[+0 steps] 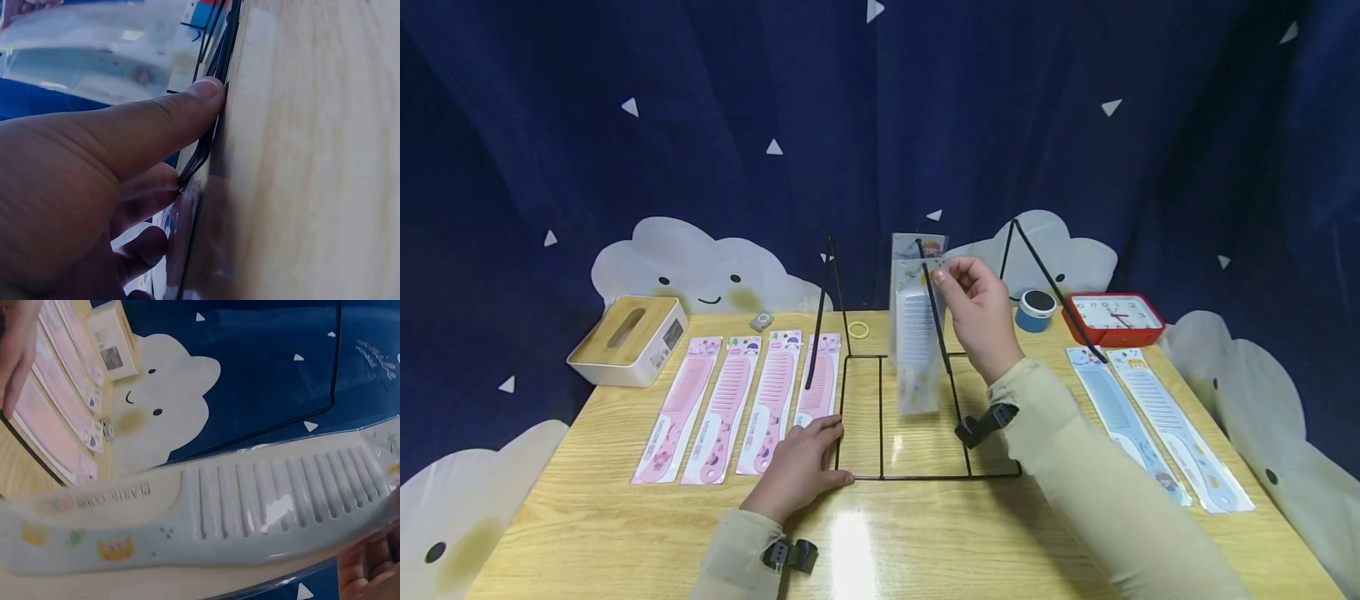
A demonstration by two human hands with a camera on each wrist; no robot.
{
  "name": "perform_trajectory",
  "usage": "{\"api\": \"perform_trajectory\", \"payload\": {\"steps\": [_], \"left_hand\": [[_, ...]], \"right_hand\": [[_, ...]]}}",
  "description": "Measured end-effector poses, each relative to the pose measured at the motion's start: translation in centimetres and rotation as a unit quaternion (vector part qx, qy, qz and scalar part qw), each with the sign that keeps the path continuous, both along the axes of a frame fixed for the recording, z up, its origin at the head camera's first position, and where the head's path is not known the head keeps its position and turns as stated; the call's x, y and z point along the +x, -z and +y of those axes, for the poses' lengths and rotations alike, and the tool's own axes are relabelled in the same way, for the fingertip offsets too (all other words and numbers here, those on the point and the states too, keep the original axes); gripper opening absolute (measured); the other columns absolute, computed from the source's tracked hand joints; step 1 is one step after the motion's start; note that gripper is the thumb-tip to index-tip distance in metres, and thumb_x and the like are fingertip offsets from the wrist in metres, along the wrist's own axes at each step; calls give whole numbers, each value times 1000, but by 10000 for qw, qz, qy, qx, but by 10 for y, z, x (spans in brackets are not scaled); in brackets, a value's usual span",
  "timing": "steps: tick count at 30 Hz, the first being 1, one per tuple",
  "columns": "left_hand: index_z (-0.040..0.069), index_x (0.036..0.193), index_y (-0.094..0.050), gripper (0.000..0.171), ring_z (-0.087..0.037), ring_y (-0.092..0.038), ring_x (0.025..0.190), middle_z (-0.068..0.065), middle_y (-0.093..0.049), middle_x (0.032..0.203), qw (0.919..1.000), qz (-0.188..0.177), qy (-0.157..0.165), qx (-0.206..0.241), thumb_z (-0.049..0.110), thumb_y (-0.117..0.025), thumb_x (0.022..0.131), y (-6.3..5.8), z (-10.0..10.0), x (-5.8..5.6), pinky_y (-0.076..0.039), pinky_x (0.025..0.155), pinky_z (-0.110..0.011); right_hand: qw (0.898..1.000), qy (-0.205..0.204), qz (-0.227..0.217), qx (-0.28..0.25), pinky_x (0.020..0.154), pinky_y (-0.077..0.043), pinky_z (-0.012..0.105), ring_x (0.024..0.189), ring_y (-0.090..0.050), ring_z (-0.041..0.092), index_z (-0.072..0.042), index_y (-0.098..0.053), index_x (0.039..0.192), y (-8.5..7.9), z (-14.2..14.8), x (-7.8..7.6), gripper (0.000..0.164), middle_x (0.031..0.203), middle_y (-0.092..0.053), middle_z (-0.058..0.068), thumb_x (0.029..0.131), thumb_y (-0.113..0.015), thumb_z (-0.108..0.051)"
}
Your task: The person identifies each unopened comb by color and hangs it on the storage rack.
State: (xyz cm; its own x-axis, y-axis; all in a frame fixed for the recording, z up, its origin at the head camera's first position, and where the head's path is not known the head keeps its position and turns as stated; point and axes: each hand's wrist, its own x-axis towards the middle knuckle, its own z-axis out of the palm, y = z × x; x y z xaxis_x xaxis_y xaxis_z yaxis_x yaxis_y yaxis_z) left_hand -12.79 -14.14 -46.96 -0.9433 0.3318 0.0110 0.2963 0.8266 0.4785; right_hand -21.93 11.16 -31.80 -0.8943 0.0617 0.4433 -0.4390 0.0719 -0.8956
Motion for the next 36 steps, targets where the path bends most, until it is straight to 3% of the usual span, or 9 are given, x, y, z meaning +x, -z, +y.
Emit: {"api": "perform_trajectory", "payload": {"steps": [7,13,16,19,22,26,28,32,36], "left_hand": [[2,139,-59,75,-33,-53,116,-9,-48,151,10000,2,-10,12,37,-86,78,0,0,0,-43,99,-50],[2,139,-58,76,-34,-53,119,-9,-48,151,10000,-39,-2,-23,38,-86,78,0,-1,0,-43,101,-51],[1,139,-58,76,-35,-53,120,-9,-48,151,10000,-36,23,-5,38,-86,78,0,-1,0,-43,101,-51],[1,139,-58,76,-36,-52,120,-9,-47,152,10000,-18,33,30,38,-85,78,0,-1,0,-42,102,-52],[2,140,-57,76,-36,-52,120,-9,-47,152,10000,-15,45,37,38,-85,79,0,-1,0,-42,101,-53],[2,140,-57,77,-34,-53,118,-8,-47,152,10000,15,42,38,38,-85,78,1,-2,-1,-42,100,-51],[2,140,-57,76,-33,-53,117,-8,-47,152,10000,26,37,65,38,-85,78,2,-2,-1,-43,100,-51],[3,139,-58,75,-34,-53,117,-8,-48,151,9999,17,68,81,38,-85,79,3,-2,-1,-43,99,-51],[3,139,-58,74,-35,-53,119,-8,-48,151,9999,64,80,97,38,-84,79,4,-2,-2,-43,100,-52]], "right_hand": [[9998,-29,32,-217,66,-44,22,78,-51,12,0,-58,103,2,0,-8,12,88,-58,1,100,-62,-10],[9997,-42,-16,-223,80,-50,23,93,-59,14,-8,-61,110,8,14,-5,16,101,-62,1,96,-69,-12],[9995,289,-17,-114,81,-50,22,93,-61,14,-8,-64,107,21,38,-8,16,102,-64,3,94,-71,-12],[9941,1033,-208,260,76,-48,20,87,-60,8,-6,-66,102,43,73,-19,15,96,-65,-2,93,-72,-15],[9766,1863,-638,861,73,-43,18,84,-57,5,-3,-67,104,71,114,-36,23,93,-64,-6,93,-72,-22],[9396,2504,-1418,1854,79,-43,27,90,-57,17,0,-66,115,108,168,-51,38,102,-66,8,93,-68,-31],[9178,2444,-1936,2459,85,-46,37,99,-58,29,3,-61,125,123,193,-52,48,112,-65,19,94,-64,-33],[8724,1952,-2700,3577,92,-45,58,112,-54,49,12,-47,137,146,232,-50,62,125,-57,34,94,-63,-29],[8515,1759,-2851,4034,92,-45,62,113,-52,54,15,-39,139,159,251,-55,71,126,-52,39,89,-66,-26]]}}
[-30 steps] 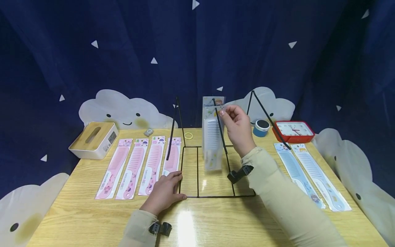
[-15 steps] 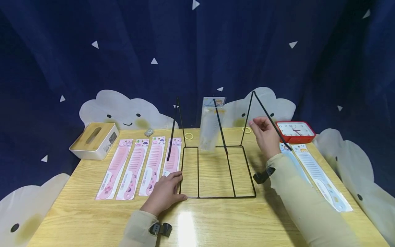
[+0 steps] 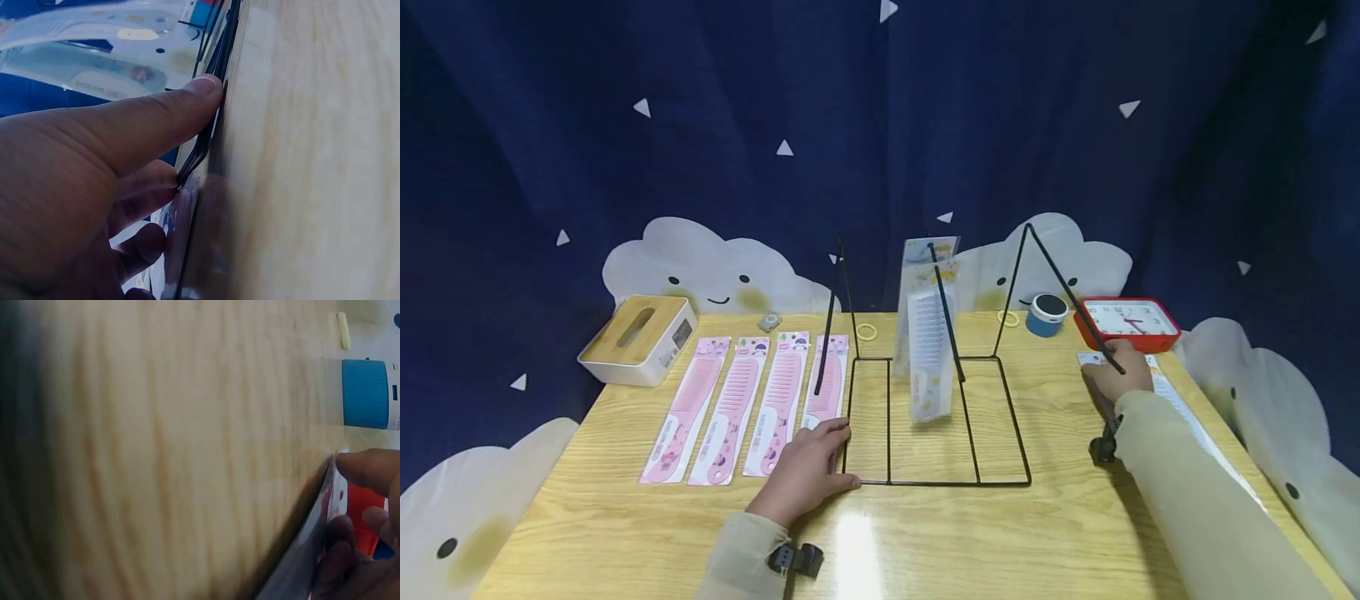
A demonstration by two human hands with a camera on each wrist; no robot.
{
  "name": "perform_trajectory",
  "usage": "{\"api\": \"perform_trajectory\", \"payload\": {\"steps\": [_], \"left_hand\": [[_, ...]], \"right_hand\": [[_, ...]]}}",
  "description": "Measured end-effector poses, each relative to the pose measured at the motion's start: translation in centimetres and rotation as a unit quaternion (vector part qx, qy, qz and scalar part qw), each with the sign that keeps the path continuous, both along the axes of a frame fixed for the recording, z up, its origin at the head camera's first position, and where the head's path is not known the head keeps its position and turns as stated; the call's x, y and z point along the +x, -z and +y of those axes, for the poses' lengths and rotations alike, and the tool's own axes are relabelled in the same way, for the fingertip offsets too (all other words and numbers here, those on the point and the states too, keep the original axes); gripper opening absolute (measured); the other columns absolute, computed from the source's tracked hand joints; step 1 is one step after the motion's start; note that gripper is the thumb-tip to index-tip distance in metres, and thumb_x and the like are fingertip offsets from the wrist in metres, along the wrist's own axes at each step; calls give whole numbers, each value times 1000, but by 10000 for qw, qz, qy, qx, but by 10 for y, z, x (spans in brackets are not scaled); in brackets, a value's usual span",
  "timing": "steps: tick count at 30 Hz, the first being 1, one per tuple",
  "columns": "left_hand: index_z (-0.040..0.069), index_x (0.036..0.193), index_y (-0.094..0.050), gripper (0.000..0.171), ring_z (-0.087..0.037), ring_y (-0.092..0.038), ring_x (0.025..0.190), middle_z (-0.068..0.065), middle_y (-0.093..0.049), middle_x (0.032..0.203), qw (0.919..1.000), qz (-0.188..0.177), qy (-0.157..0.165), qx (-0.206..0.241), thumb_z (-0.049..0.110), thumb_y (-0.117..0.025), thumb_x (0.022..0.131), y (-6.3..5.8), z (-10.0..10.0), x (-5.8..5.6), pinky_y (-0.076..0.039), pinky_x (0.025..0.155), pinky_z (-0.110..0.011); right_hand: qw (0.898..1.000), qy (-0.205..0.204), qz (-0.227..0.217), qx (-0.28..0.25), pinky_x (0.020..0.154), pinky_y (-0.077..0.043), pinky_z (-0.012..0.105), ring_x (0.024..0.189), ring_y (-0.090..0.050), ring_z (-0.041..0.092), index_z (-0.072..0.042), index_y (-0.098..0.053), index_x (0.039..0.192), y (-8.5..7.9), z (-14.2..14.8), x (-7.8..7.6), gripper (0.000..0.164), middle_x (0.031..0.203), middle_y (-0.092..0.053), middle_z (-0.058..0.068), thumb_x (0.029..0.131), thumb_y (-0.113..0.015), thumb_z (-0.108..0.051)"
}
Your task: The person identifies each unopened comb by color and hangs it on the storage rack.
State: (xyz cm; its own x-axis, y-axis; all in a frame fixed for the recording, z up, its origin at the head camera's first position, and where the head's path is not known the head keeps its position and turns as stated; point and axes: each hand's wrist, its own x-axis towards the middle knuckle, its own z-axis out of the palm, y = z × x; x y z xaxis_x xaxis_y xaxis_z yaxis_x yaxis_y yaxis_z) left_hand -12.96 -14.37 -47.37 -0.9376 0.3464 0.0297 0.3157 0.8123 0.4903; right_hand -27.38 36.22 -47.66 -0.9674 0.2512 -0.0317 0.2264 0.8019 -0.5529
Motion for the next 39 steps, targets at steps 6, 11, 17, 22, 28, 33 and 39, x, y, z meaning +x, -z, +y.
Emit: {"api": "perform_trajectory", "payload": {"steps": [6,11,17,22,28,33,39], "left_hand": [[2,139,-58,75,-35,-53,120,-9,-49,150,10000,67,-16,2,37,-85,79,0,1,0,-43,100,-51],[2,139,-58,75,-34,-54,118,-9,-49,150,10000,58,-6,16,37,-85,79,0,1,0,-43,99,-51],[2,140,-57,75,-29,-54,112,-9,-48,151,10000,29,-16,-42,37,-85,79,-2,2,0,-45,96,-47],[2,140,-57,75,-28,-54,109,-9,-48,151,10000,-5,-23,-44,36,-85,79,-3,1,1,-45,95,-46],[2,139,-58,75,-28,-54,108,-9,-48,151,10000,-16,-33,-17,36,-85,79,-3,2,2,-45,95,-46],[2,140,-58,75,-29,-54,111,-9,-48,151,10000,-12,-34,-33,36,-85,79,-2,1,1,-45,96,-47],[2,140,-58,75,-29,-55,111,-8,-48,151,10000,0,-27,-62,37,-85,79,-1,1,1,-45,97,-47]], "right_hand": [[10000,-18,34,-5,93,-44,61,113,-52,53,15,-42,136,3,7,-2,66,125,-53,37,89,-66,-23],[9996,16,265,-10,86,-46,58,105,-56,49,11,-57,123,-3,2,6,43,118,-60,33,96,-53,-22],[9965,-50,835,-72,75,-45,47,95,-60,41,3,-60,115,-22,-21,11,35,110,-65,27,101,-51,-28],[9907,-337,1250,-409,76,-39,43,95,-54,38,2,-57,119,-46,-49,17,30,101,-59,24,102,-52,-22],[9700,-1382,1613,-1180,75,-37,29,89,-48,21,1,-57,117,-84,-98,43,23,101,-55,15,105,-53,-18],[9231,-2495,2303,-1807,64,-44,19,76,-53,12,2,-61,109,-116,-144,83,11,95,-61,12,100,-58,-4],[8601,-3432,2827,-2501,57,-46,24,69,-54,14,-3,-64,102,-148,-188,137,11,92,-62,9,95,-63,5]]}}
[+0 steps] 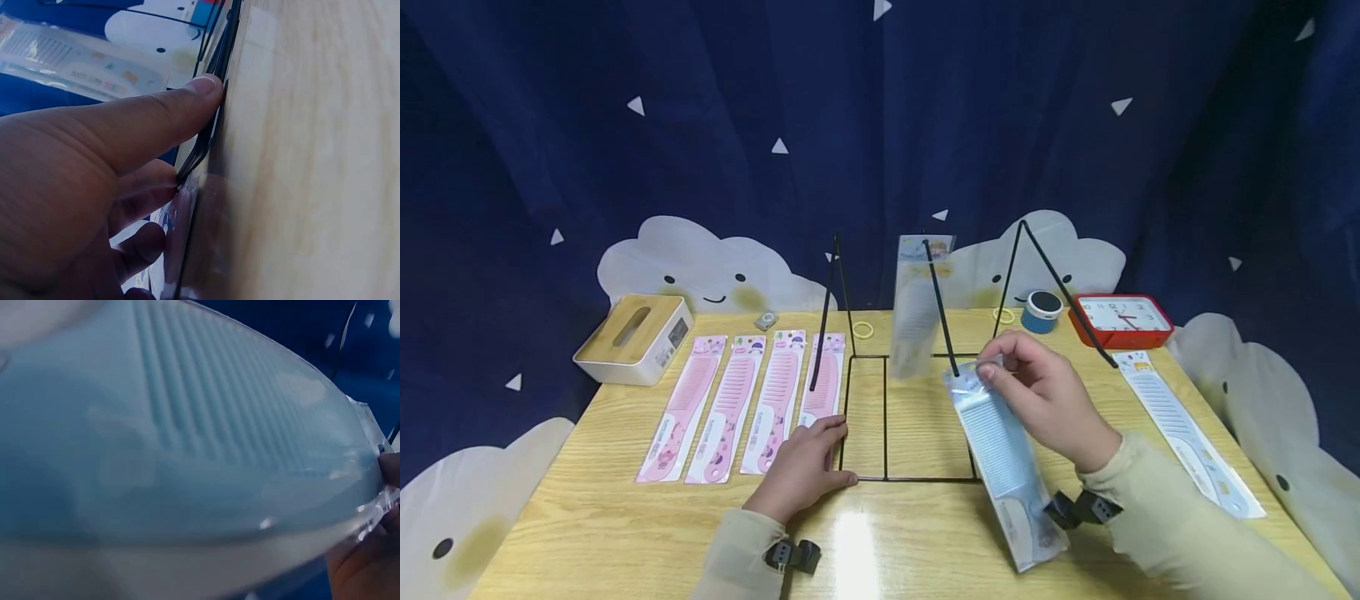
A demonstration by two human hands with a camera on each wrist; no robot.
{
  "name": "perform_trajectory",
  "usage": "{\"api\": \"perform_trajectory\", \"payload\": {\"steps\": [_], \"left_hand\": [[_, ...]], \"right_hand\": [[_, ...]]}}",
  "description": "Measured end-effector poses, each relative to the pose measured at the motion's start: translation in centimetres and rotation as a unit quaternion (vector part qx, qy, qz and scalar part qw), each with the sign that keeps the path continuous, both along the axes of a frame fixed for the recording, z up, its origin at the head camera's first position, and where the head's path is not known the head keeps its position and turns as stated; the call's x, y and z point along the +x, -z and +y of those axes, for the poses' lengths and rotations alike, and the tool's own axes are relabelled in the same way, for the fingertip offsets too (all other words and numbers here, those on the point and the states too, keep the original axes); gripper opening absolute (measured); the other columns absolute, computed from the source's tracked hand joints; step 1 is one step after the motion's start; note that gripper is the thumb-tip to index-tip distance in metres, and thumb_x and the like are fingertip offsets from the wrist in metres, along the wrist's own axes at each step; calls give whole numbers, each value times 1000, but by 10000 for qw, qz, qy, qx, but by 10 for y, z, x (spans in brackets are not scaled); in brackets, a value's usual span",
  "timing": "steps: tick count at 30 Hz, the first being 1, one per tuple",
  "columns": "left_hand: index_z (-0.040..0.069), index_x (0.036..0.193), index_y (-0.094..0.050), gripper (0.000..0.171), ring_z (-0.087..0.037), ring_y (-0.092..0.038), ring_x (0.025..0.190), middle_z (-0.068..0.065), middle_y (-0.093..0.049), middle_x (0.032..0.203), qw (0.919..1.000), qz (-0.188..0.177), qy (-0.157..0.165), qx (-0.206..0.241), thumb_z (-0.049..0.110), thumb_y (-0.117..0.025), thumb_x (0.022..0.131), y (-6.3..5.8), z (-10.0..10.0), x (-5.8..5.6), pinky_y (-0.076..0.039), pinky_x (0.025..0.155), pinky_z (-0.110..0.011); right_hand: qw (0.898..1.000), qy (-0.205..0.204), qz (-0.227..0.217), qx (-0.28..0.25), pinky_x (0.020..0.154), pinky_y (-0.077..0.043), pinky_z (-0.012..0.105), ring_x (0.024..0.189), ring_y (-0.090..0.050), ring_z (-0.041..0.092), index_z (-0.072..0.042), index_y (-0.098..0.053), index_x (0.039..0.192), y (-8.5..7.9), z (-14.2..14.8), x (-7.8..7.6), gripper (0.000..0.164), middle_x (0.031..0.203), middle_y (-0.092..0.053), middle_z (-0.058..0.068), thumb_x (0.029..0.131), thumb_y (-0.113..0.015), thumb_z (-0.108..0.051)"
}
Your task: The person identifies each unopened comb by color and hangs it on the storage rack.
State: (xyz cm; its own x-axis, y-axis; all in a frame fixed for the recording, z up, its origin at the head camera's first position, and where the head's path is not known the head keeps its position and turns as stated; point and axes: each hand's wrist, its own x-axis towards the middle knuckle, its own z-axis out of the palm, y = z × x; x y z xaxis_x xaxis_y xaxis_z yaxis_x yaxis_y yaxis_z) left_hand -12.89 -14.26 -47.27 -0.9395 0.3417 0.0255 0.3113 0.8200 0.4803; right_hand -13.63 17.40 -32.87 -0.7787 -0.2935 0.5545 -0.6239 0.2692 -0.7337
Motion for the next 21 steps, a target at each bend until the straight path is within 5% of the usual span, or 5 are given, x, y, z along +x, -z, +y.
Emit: {"api": "perform_trajectory", "payload": {"steps": [5,9,17,21], "left_hand": [[2,139,-58,75,-28,-54,109,-8,-48,151,10000,4,-15,-10,37,-85,79,0,1,0,-45,95,-46],[3,139,-58,74,-26,-54,106,-8,-48,151,10000,-3,-5,-14,37,-85,79,0,1,0,-45,93,-45],[2,139,-58,74,-26,-54,105,-8,-48,151,10000,-8,-22,-16,36,-85,79,-2,1,0,-45,91,-44],[2,139,-58,75,-25,-54,105,-8,-48,151,10000,-30,-38,-27,36,-86,78,-3,1,1,-45,91,-44]], "right_hand": [[9970,-646,285,-331,58,-49,24,73,-56,14,-1,-63,100,-17,-17,27,14,94,-61,6,92,-64,10],[9951,-710,367,-579,59,-49,24,76,-56,13,2,-62,98,-24,-23,35,6,94,-61,8,94,-65,5],[9924,-589,471,-968,59,-46,25,73,-55,15,4,-63,101,-28,-31,30,17,93,-62,11,90,-62,16],[9957,-253,258,-858,62,-48,23,76,-55,15,3,-63,101,-23,-35,18,10,94,-62,12,93,-62,9]]}}
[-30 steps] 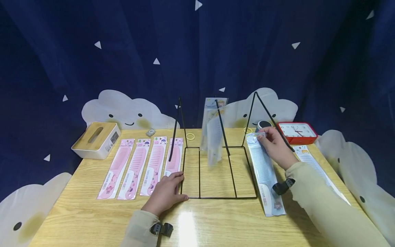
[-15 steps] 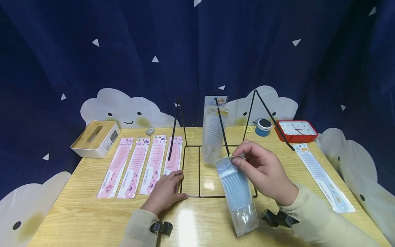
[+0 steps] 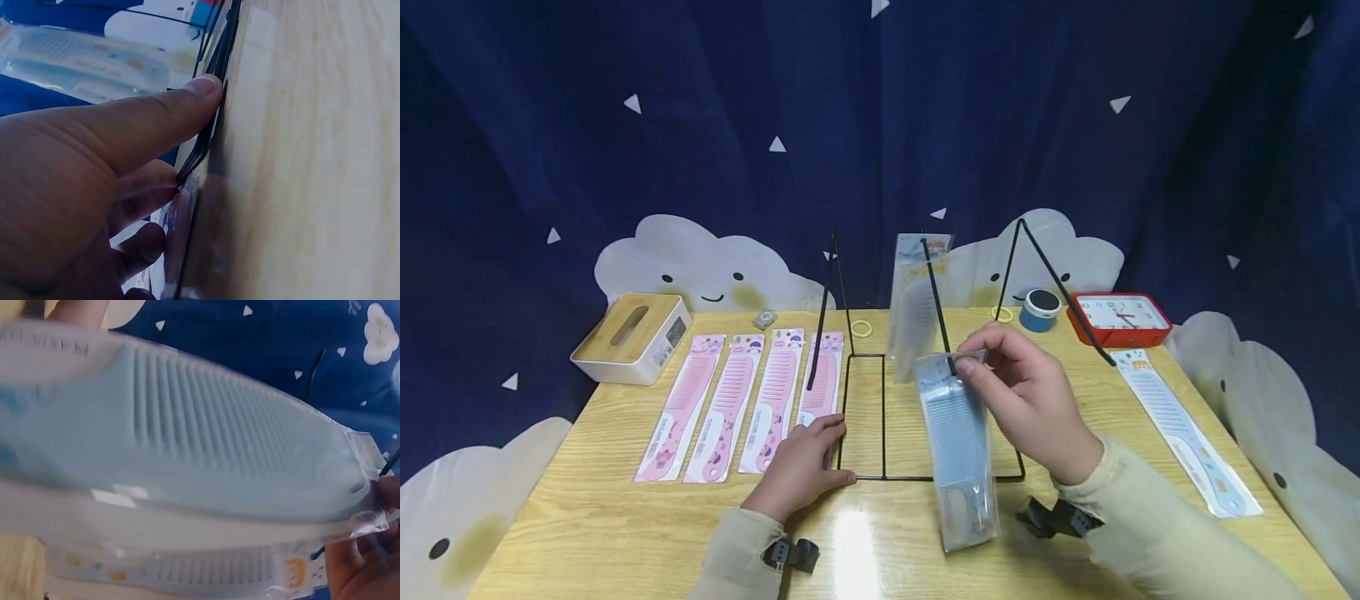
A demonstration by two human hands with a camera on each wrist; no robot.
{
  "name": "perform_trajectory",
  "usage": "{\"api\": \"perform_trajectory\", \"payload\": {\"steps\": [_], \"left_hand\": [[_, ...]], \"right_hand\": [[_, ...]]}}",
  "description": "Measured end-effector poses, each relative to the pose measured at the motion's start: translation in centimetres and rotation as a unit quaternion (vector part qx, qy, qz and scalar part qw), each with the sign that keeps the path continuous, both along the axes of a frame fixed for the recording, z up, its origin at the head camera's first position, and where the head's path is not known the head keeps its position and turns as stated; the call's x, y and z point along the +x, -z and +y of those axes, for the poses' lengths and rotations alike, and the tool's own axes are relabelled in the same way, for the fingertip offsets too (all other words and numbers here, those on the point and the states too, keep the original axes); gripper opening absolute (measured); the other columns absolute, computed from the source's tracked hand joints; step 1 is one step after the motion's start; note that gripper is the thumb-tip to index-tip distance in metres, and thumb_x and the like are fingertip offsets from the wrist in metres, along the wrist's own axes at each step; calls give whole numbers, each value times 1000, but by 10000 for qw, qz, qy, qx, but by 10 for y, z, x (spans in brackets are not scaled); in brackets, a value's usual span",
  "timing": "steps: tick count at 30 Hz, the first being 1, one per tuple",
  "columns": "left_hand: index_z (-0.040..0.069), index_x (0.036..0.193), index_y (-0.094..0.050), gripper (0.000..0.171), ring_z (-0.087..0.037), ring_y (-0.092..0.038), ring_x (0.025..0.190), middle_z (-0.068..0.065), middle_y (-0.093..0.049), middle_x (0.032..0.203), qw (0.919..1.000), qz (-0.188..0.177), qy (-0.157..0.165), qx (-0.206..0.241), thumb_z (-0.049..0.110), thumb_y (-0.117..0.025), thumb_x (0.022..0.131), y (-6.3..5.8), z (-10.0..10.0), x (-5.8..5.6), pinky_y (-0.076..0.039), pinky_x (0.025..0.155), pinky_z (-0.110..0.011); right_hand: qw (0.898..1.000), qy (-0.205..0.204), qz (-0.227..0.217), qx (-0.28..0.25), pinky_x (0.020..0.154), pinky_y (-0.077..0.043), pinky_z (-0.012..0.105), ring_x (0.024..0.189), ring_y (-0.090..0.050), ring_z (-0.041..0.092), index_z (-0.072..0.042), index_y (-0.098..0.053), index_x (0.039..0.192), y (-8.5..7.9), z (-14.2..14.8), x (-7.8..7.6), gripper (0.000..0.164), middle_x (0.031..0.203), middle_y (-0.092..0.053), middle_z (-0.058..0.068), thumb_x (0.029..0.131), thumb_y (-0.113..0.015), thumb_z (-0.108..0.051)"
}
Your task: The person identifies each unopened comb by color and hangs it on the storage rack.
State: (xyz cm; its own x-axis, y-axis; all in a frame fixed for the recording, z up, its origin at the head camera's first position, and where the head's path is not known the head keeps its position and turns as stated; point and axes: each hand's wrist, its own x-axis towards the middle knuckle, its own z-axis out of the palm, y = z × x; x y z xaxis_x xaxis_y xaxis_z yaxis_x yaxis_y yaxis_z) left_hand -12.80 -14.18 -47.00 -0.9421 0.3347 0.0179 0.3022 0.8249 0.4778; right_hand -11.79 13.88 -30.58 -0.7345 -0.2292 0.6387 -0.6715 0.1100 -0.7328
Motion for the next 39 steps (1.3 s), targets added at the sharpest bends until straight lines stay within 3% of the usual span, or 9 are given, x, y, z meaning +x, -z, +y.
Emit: {"api": "perform_trajectory", "payload": {"steps": [5,14,28,32,34,37,39], "left_hand": [[2,140,-57,76,-28,-54,109,-8,-48,151,10000,-17,-24,36,36,-86,78,-1,0,0,-45,94,-46],[2,139,-58,75,-29,-55,110,-8,-48,151,10000,19,1,-6,36,-86,78,1,1,0,-46,95,-46],[2,140,-57,75,-30,-54,113,-8,-48,151,10000,-18,-21,6,37,-85,79,1,0,0,-45,96,-47],[2,140,-57,75,-32,-54,115,-9,-47,152,10000,-38,6,21,37,-85,80,2,1,0,-44,98,-48],[3,140,-57,75,-33,-54,117,-9,-47,152,10000,-46,4,16,37,-84,80,2,1,-1,-44,99,-49],[3,140,-57,75,-34,-54,118,-9,-47,152,10000,-31,-7,-8,37,-84,80,3,1,-1,-44,100,-50],[3,140,-57,75,-35,-54,119,-9,-47,152,10000,-25,-8,-28,37,-84,80,2,0,-1,-44,100,-50]], "right_hand": [[9987,285,-401,-147,68,-51,22,78,-56,15,7,-61,102,3,-7,-24,7,97,-62,15,96,-63,2],[9951,810,-566,-99,69,-49,22,79,-57,15,6,-62,107,3,-14,-62,12,99,-64,11,97,-63,-1],[9937,789,-769,-211,72,-49,22,82,-55,16,4,-62,118,4,-11,-72,23,98,-63,4,97,-65,-6],[9932,780,-855,-150,77,-50,21,90,-60,14,6,-63,115,19,10,-75,22,100,-64,5,96,-67,-5],[9922,961,-782,112,76,-49,20,88,-62,11,5,-66,110,32,27,-79,18,98,-66,4,96,-67,-6],[9843,1478,-786,566,74,-48,17,84,-62,6,3,-68,105,55,60,-85,14,94,-67,0,96,-67,-8],[9720,1971,-903,909,73,-46,15,82,-61,3,0,-69,104,72,86,-94,16,91,-67,-7,97,-68,-14]]}}
